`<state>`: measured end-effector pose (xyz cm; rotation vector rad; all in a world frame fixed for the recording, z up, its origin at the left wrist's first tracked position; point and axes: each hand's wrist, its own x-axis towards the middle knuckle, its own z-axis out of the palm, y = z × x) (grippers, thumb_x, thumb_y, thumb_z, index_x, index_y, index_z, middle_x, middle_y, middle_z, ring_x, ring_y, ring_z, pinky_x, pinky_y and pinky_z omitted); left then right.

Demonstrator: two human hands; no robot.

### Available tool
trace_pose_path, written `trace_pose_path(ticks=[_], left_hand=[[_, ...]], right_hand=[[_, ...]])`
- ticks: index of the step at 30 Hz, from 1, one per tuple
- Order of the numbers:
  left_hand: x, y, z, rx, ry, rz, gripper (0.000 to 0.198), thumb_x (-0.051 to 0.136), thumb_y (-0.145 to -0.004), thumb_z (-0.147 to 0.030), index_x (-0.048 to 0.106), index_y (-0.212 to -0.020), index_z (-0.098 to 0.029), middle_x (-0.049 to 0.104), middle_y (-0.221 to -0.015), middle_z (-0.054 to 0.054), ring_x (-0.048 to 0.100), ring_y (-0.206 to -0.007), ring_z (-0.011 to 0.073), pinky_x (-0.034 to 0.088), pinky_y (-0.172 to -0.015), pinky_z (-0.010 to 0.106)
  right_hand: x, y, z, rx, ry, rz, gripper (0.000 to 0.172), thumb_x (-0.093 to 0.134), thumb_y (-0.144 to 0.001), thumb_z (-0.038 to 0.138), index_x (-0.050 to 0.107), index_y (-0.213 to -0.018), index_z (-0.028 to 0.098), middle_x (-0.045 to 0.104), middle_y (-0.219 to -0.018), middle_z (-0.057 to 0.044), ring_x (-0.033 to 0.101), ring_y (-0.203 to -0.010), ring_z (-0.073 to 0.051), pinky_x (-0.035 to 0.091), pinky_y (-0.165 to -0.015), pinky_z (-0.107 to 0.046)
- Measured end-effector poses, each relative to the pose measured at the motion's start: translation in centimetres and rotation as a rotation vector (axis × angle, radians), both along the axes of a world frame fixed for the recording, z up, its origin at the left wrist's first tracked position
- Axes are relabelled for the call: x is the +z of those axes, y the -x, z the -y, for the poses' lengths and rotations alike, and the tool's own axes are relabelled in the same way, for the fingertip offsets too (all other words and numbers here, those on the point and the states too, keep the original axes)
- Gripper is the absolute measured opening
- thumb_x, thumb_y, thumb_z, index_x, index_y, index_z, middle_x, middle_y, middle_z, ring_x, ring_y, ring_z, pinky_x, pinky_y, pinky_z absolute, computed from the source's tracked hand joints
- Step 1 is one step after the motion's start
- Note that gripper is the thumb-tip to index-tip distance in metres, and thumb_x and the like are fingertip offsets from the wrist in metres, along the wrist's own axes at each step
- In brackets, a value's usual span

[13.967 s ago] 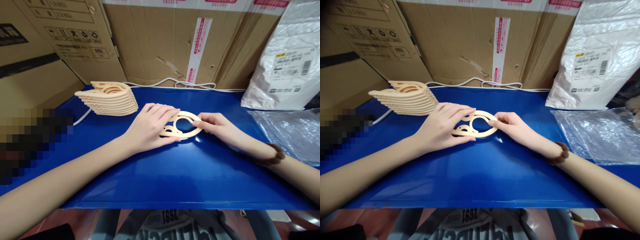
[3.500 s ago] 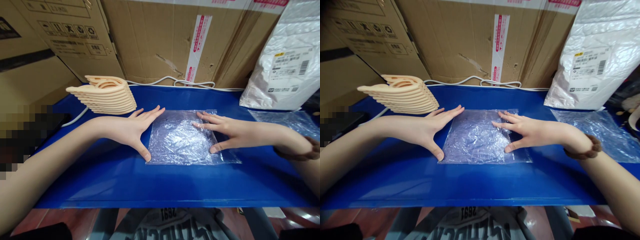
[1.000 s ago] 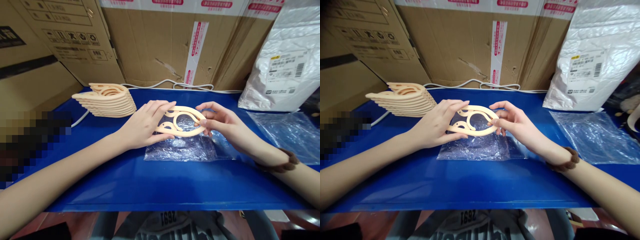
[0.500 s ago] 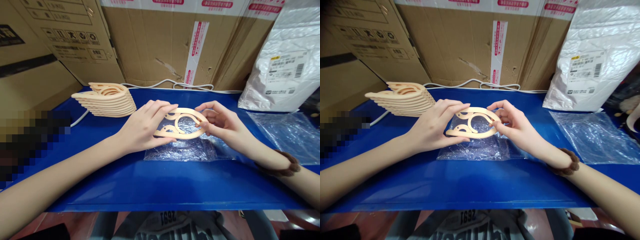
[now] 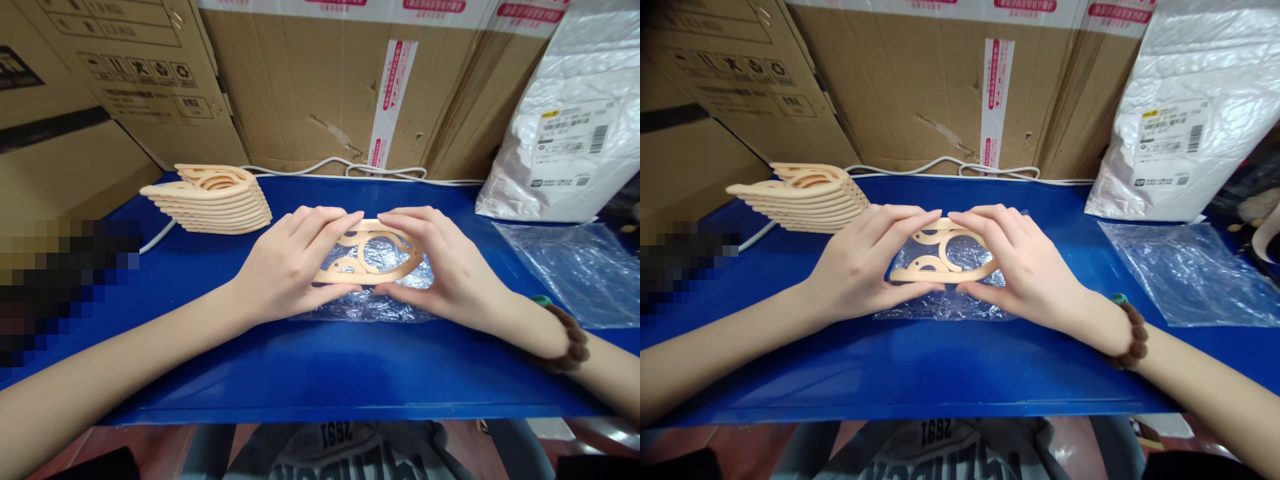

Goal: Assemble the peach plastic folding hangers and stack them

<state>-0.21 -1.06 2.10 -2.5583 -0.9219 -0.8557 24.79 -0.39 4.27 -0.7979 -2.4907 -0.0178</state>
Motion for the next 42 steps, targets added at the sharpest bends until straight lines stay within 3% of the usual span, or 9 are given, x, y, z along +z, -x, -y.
trace_pose_path(ticks=[5, 8, 10, 13, 17, 25, 32, 38, 42], left_hand=[[0.3, -0.3, 0.3, 0.016, 0.034, 0.014, 0.08, 0.062, -0.085, -0.056, 0.031, -0.147, -0.016, 0.053, -0.132, 0.018, 0.053, -0.119, 0.0335, 0.044, -0.1, 0.049], [0.3, 0.1, -0.4, 0.033, 0.117, -0.034, 0.093, 0.057, -0.086, -0.06, 0.012, -0.154, -0.015, 0.031, -0.153, 0.022, 0.03, -0.141, 0.0392, 0.03, -0.112, 0.058], [0.0, 0.7, -1.2, 0.06, 0.18, -0.078, 0.083, 0.049, -0.094, -0.049, 0.004, -0.154, -0.014, 0.016, -0.159, 0.022, 0.016, -0.147, 0.0379, 0.024, -0.116, 0.059], [-1.1, 1.9, -2.6, 0.122, 0.261, -0.171, 0.062, 0.035, -0.097, -0.022, 0.012, -0.153, -0.01, 0.019, -0.159, 0.02, 0.017, -0.148, 0.0327, 0.026, -0.117, 0.055], [-2.3, 2.9, -3.8, 0.231, 0.366, -0.28, 0.059, 0.032, -0.091, -0.013, 0.027, -0.148, -0.001, 0.029, -0.155, 0.022, 0.029, -0.144, 0.0321, 0.03, -0.116, 0.048], [-2.4, 3.0, -3.8, 0.286, 0.485, -0.363, 0.06, 0.028, -0.091, -0.017, 0.033, -0.148, -0.001, 0.035, -0.154, 0.018, 0.03, -0.144, 0.0288, 0.029, -0.118, 0.044], [-1.4, 3.1, -3.9, 0.293, 0.638, -0.391, 0.062, 0.02, -0.095, -0.028, 0.028, -0.152, -0.009, 0.025, -0.159, 0.01, 0.021, -0.148, 0.0238, 0.02, -0.12, 0.045], [-1.3, 3.3, -3.5, 0.289, 0.79, -0.385, 0.095, 0.03, -0.088, -0.075, 0.009, -0.156, -0.012, 0.001, -0.162, 0.011, 0.002, -0.15, 0.0284, 0.009, -0.122, 0.047], [-1.3, 3.4, -3.4, 0.277, 0.841, -0.395, 0.105, 0.029, -0.083, -0.083, 0.003, -0.156, -0.012, -0.006, -0.162, 0.009, -0.005, -0.15, 0.029, 0.004, -0.122, 0.049]], right_hand=[[0.6, -0.1, 0.2, -0.031, -0.108, 0.108, 0.07, 0.063, -0.085, 0.05, 0.033, -0.145, 0.028, 0.053, -0.136, -0.012, 0.053, -0.115, -0.033, 0.043, -0.091, -0.05], [1.9, -1.3, -0.9, -0.083, -0.149, 0.14, 0.067, 0.063, -0.084, 0.051, 0.039, -0.142, 0.028, 0.054, -0.135, -0.012, 0.05, -0.117, -0.035, 0.039, -0.097, -0.052], [3.2, -3.0, -2.2, -0.154, -0.162, 0.144, 0.068, 0.063, -0.082, 0.053, 0.042, -0.141, 0.026, 0.056, -0.132, -0.012, 0.05, -0.115, -0.036, 0.037, -0.098, -0.052], [5.1, -6.1, -4.3, -0.245, -0.065, 0.245, 0.066, 0.059, -0.083, 0.059, 0.046, -0.139, 0.025, 0.061, -0.123, -0.012, 0.052, -0.108, -0.035, 0.041, -0.089, -0.049], [6.1, -9.6, -6.2, -0.289, 0.088, 0.414, 0.077, 0.056, -0.077, 0.07, 0.047, -0.138, 0.025, 0.062, -0.122, -0.012, 0.056, -0.101, -0.033, 0.046, -0.08, -0.047], [3.9, -8.9, -6.3, -0.23, 0.349, 0.517, 0.073, 0.065, -0.073, 0.066, 0.053, -0.134, 0.027, 0.068, -0.112, -0.009, 0.064, -0.092, -0.032, 0.049, -0.074, -0.042], [1.2, -5.5, -5.3, -0.183, 0.297, 0.476, 0.066, 0.056, -0.083, 0.063, 0.046, -0.136, 0.025, 0.062, -0.126, -0.01, 0.062, -0.103, -0.03, 0.044, -0.085, -0.042], [0.9, -6.5, -5.7, -0.196, 0.201, 0.495, 0.084, 0.058, -0.078, 0.07, 0.038, -0.145, 0.023, 0.062, -0.126, -0.014, 0.062, -0.104, -0.033, 0.041, -0.085, -0.044], [1.1, -7.5, -6.5, -0.186, 0.262, 0.535, 0.083, 0.061, -0.075, 0.071, 0.04, -0.143, 0.028, 0.069, -0.113, -0.009, 0.065, -0.094, -0.031, 0.041, -0.083, -0.043]])
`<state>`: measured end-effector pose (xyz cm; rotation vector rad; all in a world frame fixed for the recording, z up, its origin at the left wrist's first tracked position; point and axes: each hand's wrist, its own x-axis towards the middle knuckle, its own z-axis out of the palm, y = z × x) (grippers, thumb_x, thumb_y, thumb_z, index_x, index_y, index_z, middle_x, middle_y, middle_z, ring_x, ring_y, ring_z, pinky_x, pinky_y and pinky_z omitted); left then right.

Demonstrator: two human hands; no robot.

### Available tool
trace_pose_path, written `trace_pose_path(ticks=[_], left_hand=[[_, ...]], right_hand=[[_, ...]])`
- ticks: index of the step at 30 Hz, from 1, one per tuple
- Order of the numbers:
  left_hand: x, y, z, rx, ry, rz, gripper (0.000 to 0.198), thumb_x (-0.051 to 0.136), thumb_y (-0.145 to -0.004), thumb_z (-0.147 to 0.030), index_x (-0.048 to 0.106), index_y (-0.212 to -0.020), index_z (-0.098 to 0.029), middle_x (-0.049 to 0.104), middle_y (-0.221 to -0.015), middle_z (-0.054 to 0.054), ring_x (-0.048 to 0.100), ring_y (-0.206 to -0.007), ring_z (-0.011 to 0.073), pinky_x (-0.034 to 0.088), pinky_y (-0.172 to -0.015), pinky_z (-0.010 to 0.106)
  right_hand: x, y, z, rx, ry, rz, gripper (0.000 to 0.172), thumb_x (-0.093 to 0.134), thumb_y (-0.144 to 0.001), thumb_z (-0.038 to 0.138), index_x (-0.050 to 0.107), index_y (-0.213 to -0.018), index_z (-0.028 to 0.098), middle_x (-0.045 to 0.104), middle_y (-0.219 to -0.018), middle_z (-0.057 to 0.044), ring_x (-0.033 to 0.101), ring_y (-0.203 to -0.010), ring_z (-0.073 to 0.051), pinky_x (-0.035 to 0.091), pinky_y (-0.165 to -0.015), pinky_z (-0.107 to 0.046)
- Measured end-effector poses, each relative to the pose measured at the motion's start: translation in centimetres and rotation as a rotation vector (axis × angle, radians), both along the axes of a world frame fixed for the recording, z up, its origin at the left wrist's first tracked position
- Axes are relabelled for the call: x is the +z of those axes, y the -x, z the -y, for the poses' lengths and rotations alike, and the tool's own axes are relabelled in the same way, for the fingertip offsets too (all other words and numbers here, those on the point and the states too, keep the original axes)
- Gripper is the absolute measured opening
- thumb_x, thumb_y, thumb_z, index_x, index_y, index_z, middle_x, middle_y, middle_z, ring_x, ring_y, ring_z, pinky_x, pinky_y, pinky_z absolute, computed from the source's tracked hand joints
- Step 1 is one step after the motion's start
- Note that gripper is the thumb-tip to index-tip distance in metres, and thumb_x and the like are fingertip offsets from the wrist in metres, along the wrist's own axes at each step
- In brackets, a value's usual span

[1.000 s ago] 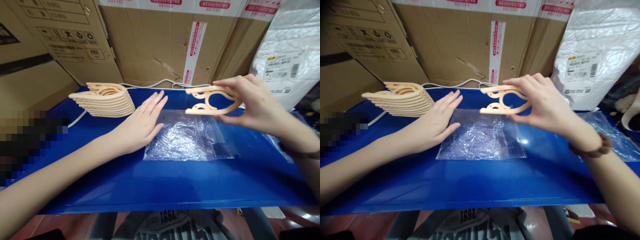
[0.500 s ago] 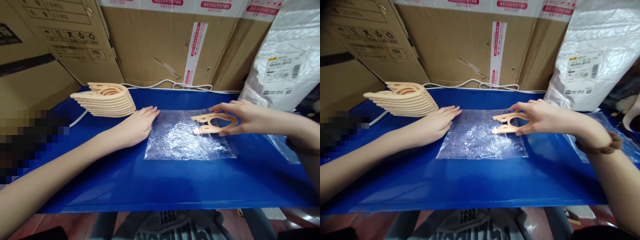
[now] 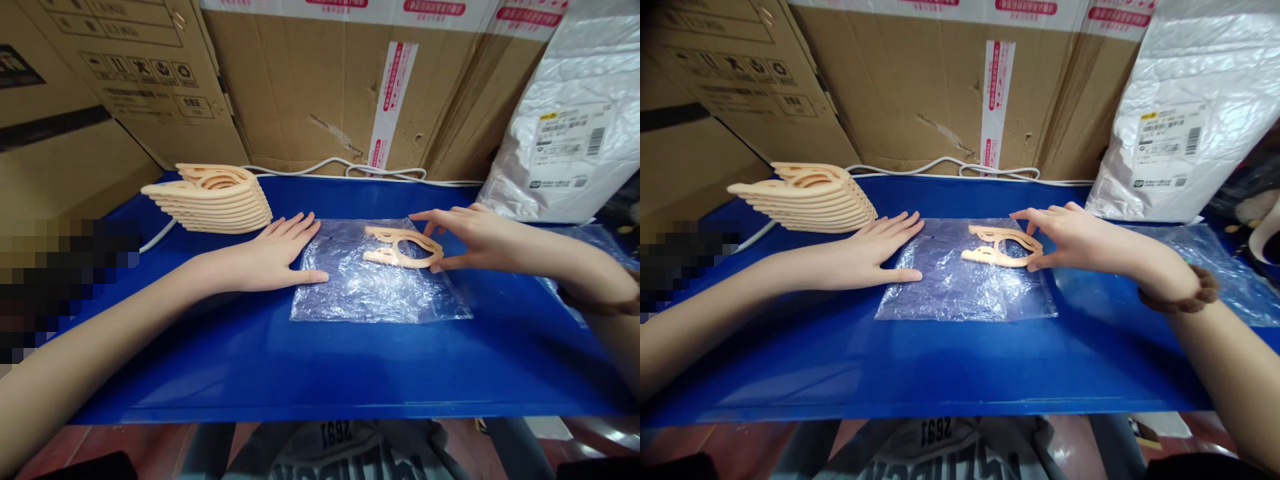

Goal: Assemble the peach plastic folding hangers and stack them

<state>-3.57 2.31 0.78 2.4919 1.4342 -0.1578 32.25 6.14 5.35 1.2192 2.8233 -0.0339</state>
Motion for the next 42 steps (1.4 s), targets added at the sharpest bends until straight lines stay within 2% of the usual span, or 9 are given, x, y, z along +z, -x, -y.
trace_pose_path(ticks=[11, 14, 18, 25, 29, 32, 37, 42], left_hand=[[0.4, -0.3, 0.0, 0.019, 0.032, 0.034, 0.11, 0.033, -0.08, -0.084, 0.001, -0.156, -0.011, -0.005, -0.162, 0.01, -0.005, -0.15, 0.0273, 0.003, -0.122, 0.047], [0.4, -0.4, -0.2, 0.05, 0.038, 0.079, 0.102, 0.03, -0.084, -0.081, 0.009, -0.156, -0.012, 0.001, -0.163, 0.011, -0.001, -0.151, 0.0278, 0.006, -0.122, 0.048], [0.2, -0.5, -0.5, 0.076, -0.048, 0.155, 0.097, 0.034, -0.084, -0.079, 0.024, -0.154, -0.011, 0.018, -0.161, 0.015, 0.009, -0.15, 0.0321, 0.012, -0.121, 0.051], [-0.2, -0.4, -0.8, 0.047, -0.116, 0.165, 0.098, 0.041, -0.082, -0.079, 0.031, -0.15, -0.01, 0.025, -0.158, 0.019, 0.013, -0.149, 0.0358, 0.014, -0.12, 0.053], [-0.2, -0.5, -0.8, 0.045, -0.123, 0.16, 0.095, 0.038, -0.084, -0.078, 0.03, -0.151, -0.011, 0.026, -0.158, 0.018, 0.014, -0.149, 0.0357, 0.014, -0.12, 0.055], [-0.3, -0.5, -0.7, 0.041, -0.126, 0.173, 0.089, 0.033, -0.088, -0.076, 0.03, -0.151, -0.014, 0.027, -0.159, 0.014, 0.014, -0.149, 0.0345, 0.013, -0.12, 0.055], [-0.6, -0.4, -0.9, 0.013, -0.157, 0.173, 0.085, 0.033, -0.09, -0.073, 0.031, -0.15, -0.014, 0.026, -0.159, 0.015, 0.012, -0.149, 0.0339, 0.011, -0.12, 0.055], [-0.7, -0.3, -1.0, 0.014, -0.169, 0.187, 0.084, 0.035, -0.089, -0.073, 0.035, -0.148, -0.013, 0.027, -0.158, 0.016, 0.013, -0.149, 0.0337, 0.01, -0.12, 0.055]], right_hand=[[-1.5, 3.2, 0.7, 0.021, 0.001, -0.258, 0.065, 0.063, -0.08, 0.063, 0.049, -0.133, 0.029, 0.07, -0.116, -0.004, 0.063, -0.102, -0.026, 0.04, -0.087, -0.041], [-2.3, 3.8, 0.8, 0.01, -0.005, -0.352, 0.055, 0.063, -0.083, 0.059, 0.054, -0.127, 0.028, 0.068, -0.121, -0.003, 0.063, -0.101, -0.025, 0.042, -0.086, -0.04], [-3.1, 4.3, 1.1, -0.032, -0.013, -0.426, 0.049, 0.066, -0.083, 0.052, 0.057, -0.124, 0.027, 0.067, -0.123, -0.003, 0.063, -0.1, -0.024, 0.045, -0.087, -0.042], [-3.1, 5.1, 1.8, -0.073, 0.159, -0.546, 0.046, 0.062, -0.087, 0.046, 0.055, -0.127, 0.025, 0.062, -0.132, -0.007, 0.063, -0.109, -0.024, 0.049, -0.093, -0.043], [-2.8, 5.2, 2.4, -0.115, 0.031, -0.45, 0.054, 0.058, -0.089, 0.044, 0.044, -0.138, 0.026, 0.068, -0.123, -0.007, 0.061, -0.115, -0.029, 0.042, -0.096, -0.05], [-2.3, 5.1, 2.7, -0.175, -0.066, -0.379, 0.054, 0.059, -0.088, 0.043, 0.044, -0.136, 0.026, 0.072, -0.111, -0.006, 0.065, -0.107, -0.03, 0.041, -0.093, -0.052], [-1.6, 4.9, 2.7, -0.222, 0.12, -0.513, 0.049, 0.063, -0.084, 0.039, 0.049, -0.129, 0.024, 0.075, -0.094, -0.004, 0.069, -0.089, -0.025, 0.048, -0.086, -0.044], [-2.0, 4.8, 2.4, -0.207, 0.236, -0.615, 0.05, 0.064, -0.083, 0.037, 0.048, -0.128, 0.023, 0.075, -0.095, -0.003, 0.07, -0.09, -0.023, 0.05, -0.089, -0.043]])
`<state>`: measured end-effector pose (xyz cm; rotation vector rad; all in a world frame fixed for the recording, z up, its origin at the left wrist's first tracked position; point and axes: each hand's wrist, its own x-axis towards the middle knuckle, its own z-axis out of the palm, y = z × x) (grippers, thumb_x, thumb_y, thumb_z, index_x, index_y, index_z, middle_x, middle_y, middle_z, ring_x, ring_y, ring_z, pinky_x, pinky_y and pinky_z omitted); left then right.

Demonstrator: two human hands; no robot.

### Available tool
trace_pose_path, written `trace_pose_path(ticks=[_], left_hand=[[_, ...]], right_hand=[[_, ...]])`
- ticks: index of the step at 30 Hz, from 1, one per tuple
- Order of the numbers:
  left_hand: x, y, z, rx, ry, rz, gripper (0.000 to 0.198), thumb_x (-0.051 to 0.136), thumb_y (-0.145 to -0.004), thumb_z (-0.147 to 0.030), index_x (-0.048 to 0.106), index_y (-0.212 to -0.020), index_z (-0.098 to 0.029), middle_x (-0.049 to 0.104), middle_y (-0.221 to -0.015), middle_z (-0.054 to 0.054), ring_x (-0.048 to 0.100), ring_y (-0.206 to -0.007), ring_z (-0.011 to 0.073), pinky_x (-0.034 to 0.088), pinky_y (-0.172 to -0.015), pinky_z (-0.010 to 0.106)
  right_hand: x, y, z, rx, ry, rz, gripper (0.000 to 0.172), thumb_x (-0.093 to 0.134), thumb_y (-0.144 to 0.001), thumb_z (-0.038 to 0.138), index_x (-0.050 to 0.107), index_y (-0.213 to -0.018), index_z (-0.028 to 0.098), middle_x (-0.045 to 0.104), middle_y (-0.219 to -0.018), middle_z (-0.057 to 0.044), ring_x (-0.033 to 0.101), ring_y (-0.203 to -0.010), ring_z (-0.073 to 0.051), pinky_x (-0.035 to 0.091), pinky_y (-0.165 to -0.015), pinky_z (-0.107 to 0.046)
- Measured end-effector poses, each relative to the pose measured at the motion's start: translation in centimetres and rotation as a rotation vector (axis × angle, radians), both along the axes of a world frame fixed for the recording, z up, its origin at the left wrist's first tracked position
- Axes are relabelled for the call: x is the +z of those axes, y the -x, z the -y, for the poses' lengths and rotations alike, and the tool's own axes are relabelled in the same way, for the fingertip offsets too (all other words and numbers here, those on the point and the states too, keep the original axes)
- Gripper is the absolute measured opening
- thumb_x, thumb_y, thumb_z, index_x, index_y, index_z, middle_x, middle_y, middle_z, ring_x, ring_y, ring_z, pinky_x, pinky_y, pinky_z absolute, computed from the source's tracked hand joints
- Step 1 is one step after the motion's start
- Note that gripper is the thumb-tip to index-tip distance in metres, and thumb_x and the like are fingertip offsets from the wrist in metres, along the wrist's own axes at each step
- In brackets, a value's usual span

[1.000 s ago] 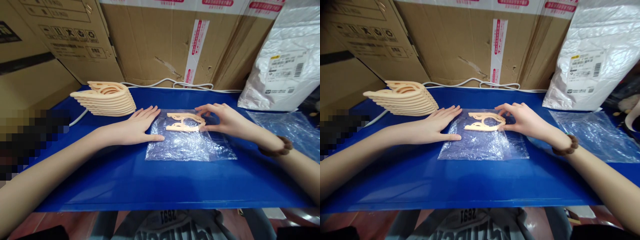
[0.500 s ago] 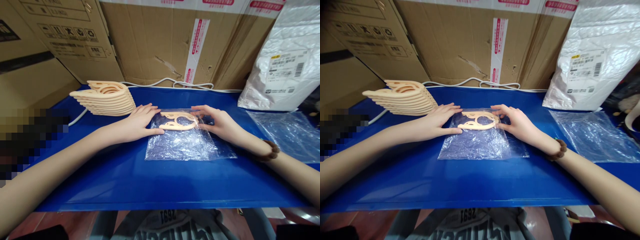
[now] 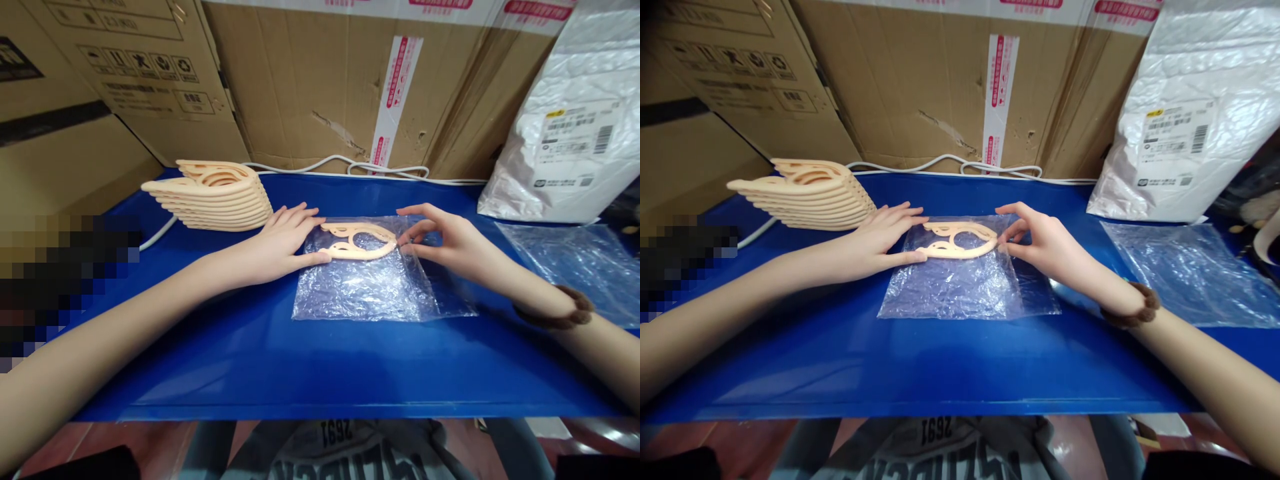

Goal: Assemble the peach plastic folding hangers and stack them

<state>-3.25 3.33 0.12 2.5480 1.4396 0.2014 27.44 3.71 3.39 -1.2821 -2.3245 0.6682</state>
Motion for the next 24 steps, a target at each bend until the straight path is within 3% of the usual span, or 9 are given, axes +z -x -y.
trace_pose_path(ticks=[19, 24], left_hand=[[0.22, -0.01, 0.11, -0.001, -0.001, -0.008, 0.083, 0.037, -0.09, -0.072, 0.036, -0.148, -0.013, 0.026, -0.159, 0.015, 0.01, -0.15, 0.0322, 0.008, -0.12, 0.055], [0.31, -0.23, 0.35, 0.014, -0.006, 0.013, 0.087, 0.038, -0.09, -0.07, 0.024, -0.153, -0.011, 0.023, -0.16, 0.015, 0.012, -0.15, 0.0318, 0.01, -0.121, 0.052]], right_hand=[[-0.22, 0.15, -0.02, 0.052, 0.137, -0.106, 0.048, 0.059, -0.086, 0.034, 0.046, -0.131, 0.024, 0.073, -0.105, -0.006, 0.067, -0.1, -0.025, 0.05, -0.092, -0.048], [0.42, 0.09, 0.05, 0.065, 0.118, -0.046, 0.044, 0.056, -0.088, 0.036, 0.048, -0.13, 0.026, 0.074, -0.105, -0.005, 0.067, -0.1, -0.025, 0.05, -0.091, -0.048]])
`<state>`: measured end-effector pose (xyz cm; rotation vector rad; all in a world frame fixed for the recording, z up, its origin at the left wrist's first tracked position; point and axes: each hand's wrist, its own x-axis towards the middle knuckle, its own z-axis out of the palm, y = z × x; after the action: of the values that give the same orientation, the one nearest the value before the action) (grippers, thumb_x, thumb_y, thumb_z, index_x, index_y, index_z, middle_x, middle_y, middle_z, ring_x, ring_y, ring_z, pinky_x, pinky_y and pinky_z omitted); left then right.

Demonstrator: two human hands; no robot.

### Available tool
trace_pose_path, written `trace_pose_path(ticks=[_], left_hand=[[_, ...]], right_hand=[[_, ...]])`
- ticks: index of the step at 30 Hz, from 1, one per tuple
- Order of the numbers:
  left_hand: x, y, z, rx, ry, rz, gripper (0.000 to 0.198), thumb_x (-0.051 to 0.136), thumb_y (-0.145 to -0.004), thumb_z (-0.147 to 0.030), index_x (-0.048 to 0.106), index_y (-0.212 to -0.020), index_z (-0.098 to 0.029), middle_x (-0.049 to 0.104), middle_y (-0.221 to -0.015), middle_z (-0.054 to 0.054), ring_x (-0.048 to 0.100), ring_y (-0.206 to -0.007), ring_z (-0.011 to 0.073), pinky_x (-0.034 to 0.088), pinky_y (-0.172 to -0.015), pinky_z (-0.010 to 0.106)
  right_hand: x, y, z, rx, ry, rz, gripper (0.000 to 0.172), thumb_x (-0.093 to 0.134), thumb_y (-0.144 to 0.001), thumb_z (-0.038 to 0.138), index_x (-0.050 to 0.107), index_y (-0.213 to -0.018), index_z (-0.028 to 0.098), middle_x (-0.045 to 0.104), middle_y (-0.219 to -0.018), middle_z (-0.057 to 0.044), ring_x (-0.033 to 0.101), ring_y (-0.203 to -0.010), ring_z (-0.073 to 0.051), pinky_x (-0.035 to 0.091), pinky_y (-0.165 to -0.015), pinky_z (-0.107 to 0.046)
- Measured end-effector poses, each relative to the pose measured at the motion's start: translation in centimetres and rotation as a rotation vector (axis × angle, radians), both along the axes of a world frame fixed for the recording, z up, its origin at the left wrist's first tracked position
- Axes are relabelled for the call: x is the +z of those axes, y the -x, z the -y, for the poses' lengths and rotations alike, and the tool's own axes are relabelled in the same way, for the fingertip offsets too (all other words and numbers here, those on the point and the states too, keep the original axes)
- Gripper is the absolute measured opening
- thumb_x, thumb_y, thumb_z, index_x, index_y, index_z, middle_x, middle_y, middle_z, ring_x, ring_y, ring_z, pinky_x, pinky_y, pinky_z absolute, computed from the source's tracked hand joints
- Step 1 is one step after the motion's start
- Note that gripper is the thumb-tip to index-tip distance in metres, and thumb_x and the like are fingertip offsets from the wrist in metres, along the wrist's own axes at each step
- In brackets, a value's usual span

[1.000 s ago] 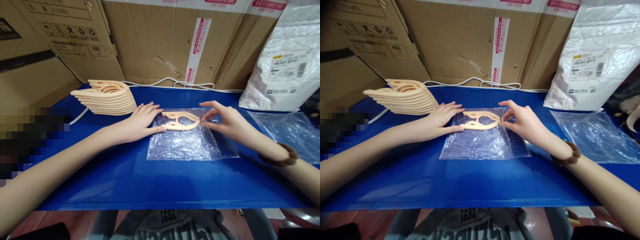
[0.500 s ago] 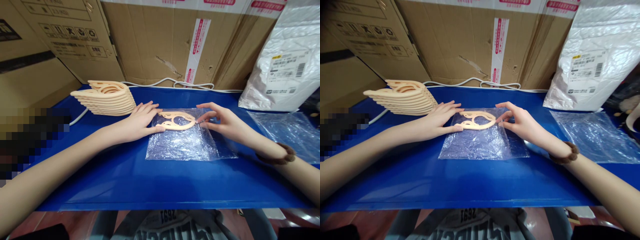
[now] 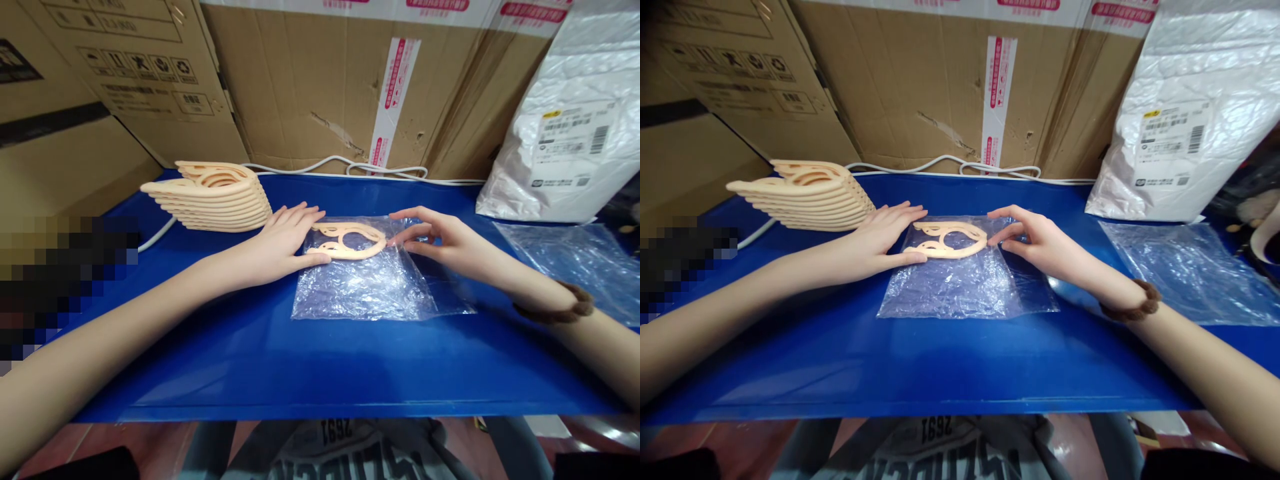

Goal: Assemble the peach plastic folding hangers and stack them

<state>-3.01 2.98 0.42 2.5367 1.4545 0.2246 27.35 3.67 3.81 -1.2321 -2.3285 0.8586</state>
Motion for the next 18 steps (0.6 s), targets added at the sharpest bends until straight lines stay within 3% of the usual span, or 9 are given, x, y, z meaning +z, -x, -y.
trace_pose_path(ticks=[7, 11, 14, 18], left_hand=[[-0.2, -0.1, 0.1, -0.002, -0.014, 0.032, 0.084, 0.041, -0.091, -0.066, 0.021, -0.153, -0.013, 0.021, -0.161, 0.014, 0.013, -0.149, 0.0339, 0.013, -0.121, 0.052], [0.7, -0.3, 0.3, -0.14, -0.131, 0.054, 0.078, 0.042, -0.094, -0.059, 0.021, -0.153, -0.012, 0.02, -0.161, 0.013, 0.012, -0.15, 0.0296, 0.013, -0.123, 0.047], [2.6, -0.2, 0.8, -0.253, -0.246, 0.109, 0.078, 0.047, -0.093, -0.058, 0.021, -0.153, -0.016, 0.02, -0.162, 0.009, 0.013, -0.15, 0.0272, 0.015, -0.123, 0.042], [6.8, 1.3, 1.8, -0.194, -0.343, 0.137, 0.08, 0.052, -0.091, -0.058, 0.026, -0.151, -0.011, 0.021, -0.161, 0.01, 0.015, -0.149, 0.0271, 0.012, -0.123, 0.038]], right_hand=[[0.1, -2.1, -1.0, -0.071, -0.402, 0.478, 0.038, 0.049, -0.09, 0.044, 0.056, -0.124, 0.028, 0.071, -0.103, -0.007, 0.064, -0.099, -0.031, 0.051, -0.082, -0.049], [-0.4, -2.9, -1.5, -0.072, -0.486, 0.668, 0.043, 0.045, -0.092, 0.045, 0.057, -0.124, 0.019, 0.067, -0.109, -0.013, 0.062, -0.102, -0.032, 0.051, -0.084, -0.048], [-0.4, -2.8, -1.4, -0.076, -0.531, 0.749, 0.045, 0.043, -0.093, 0.044, 0.056, -0.125, 0.016, 0.067, -0.107, -0.014, 0.062, -0.099, -0.032, 0.051, -0.083, -0.046], [0.1, -2.6, -0.7, -0.082, -0.596, 0.809, 0.045, 0.041, -0.094, 0.041, 0.057, -0.126, 0.014, 0.067, -0.103, -0.014, 0.062, -0.097, -0.033, 0.05, -0.082, -0.047]])
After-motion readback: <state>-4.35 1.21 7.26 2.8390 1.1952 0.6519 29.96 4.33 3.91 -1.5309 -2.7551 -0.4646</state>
